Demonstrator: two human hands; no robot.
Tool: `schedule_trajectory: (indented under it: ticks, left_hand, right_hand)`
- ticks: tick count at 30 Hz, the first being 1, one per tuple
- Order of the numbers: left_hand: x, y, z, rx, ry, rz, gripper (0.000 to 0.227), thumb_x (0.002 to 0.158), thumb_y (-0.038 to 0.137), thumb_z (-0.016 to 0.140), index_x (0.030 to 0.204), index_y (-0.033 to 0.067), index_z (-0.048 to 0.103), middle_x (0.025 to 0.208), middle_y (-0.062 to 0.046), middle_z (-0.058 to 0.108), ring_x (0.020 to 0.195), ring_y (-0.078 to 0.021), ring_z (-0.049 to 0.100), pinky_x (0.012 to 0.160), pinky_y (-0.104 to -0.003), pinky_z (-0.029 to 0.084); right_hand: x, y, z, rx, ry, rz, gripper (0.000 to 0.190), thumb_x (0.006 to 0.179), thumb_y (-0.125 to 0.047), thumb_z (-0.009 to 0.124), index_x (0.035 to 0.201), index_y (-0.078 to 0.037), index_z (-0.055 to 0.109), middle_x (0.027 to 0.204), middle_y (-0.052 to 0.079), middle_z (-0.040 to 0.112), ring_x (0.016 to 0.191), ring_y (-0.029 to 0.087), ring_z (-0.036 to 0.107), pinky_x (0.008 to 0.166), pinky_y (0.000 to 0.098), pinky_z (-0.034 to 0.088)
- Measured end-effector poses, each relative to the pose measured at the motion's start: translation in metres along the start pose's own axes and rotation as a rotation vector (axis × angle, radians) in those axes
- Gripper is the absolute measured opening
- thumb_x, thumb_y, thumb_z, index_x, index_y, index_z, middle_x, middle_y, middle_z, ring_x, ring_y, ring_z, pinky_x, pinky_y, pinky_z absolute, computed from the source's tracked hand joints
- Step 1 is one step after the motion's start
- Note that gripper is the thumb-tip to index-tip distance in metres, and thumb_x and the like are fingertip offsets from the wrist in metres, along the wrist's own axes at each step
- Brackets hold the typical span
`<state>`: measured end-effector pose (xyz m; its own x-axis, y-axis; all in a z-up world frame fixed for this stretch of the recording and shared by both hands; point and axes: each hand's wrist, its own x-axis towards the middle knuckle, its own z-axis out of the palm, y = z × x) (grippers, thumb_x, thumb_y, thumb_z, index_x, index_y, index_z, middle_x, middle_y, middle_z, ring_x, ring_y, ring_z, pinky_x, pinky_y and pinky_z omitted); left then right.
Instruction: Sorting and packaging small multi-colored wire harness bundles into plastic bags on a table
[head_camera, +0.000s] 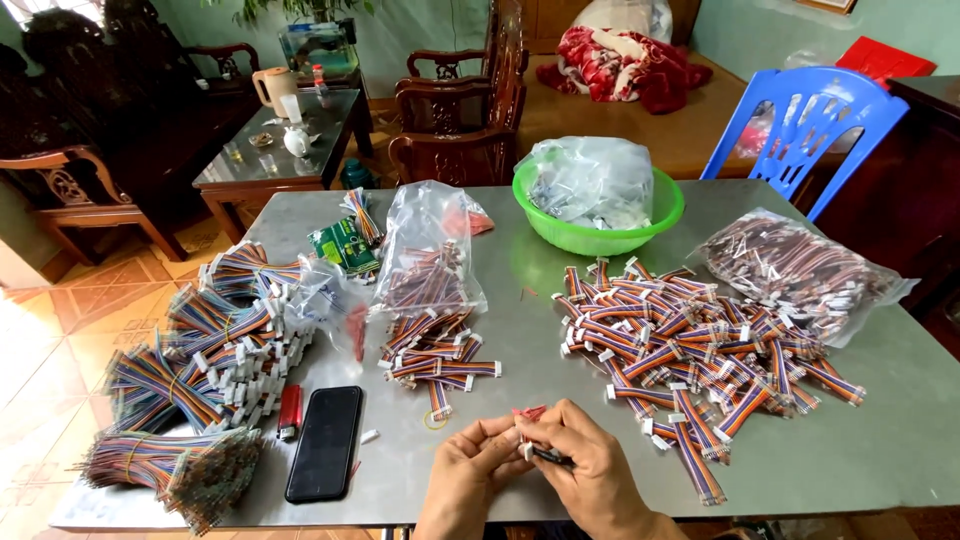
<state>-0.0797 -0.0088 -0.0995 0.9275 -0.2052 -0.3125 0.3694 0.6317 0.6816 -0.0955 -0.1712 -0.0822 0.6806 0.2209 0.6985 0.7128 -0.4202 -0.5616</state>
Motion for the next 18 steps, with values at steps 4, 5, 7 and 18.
schedule_trajectory:
  ticks: [4, 5, 7, 18]
  left_hand:
    - [0.005, -0.002, -0.004, -0.004, -0.042, 0.008, 0.026, 0.087, -0.002, 0.072, 0.110, -0.0150, 0.071, 0.099, -0.028, 0.078, 0.082, -0.0306, 0.074, 0.082, -0.041, 0.062]
    - [0.010, -0.007, -0.008, 0.006, 0.009, 0.045, 0.027, 0.087, -0.003, 0.073, 0.110, -0.0151, 0.072, 0.099, -0.029, 0.079, 0.083, -0.0326, 0.075, 0.081, -0.040, 0.062]
    - [0.011, -0.008, -0.008, 0.015, 0.061, 0.085, 0.027, 0.086, -0.004, 0.073, 0.110, -0.0151, 0.072, 0.098, -0.030, 0.079, 0.085, -0.0346, 0.075, 0.081, -0.039, 0.062]
    - [0.010, -0.013, -0.006, 0.079, 0.080, 0.121, 0.026, 0.083, -0.006, 0.076, 0.107, -0.0156, 0.076, 0.096, -0.030, 0.081, 0.082, -0.0305, 0.075, 0.078, -0.038, 0.063]
  right_hand:
    - [0.003, -0.004, -0.003, -0.026, -0.091, 0.036, 0.054, 0.078, 0.013, 0.073, 0.128, -0.008, 0.070, 0.093, 0.004, 0.057, 0.080, 0.017, 0.066, 0.075, 0.0273, 0.059]
    - [0.008, -0.009, -0.006, -0.016, -0.099, 0.186, 0.038, 0.081, -0.003, 0.074, 0.118, -0.011, 0.070, 0.091, 0.001, 0.059, 0.070, 0.013, 0.059, 0.064, 0.0251, 0.053]
    - [0.013, -0.013, -0.013, -0.006, -0.108, 0.334, 0.024, 0.085, -0.019, 0.075, 0.108, -0.015, 0.071, 0.090, -0.002, 0.061, 0.060, 0.009, 0.052, 0.052, 0.0230, 0.047]
    - [-0.003, 0.021, 0.009, -0.355, -0.212, 0.227, 0.014, 0.091, -0.010, 0.060, 0.080, -0.010, 0.050, 0.067, 0.008, 0.057, 0.055, 0.030, 0.051, 0.054, 0.0451, 0.040]
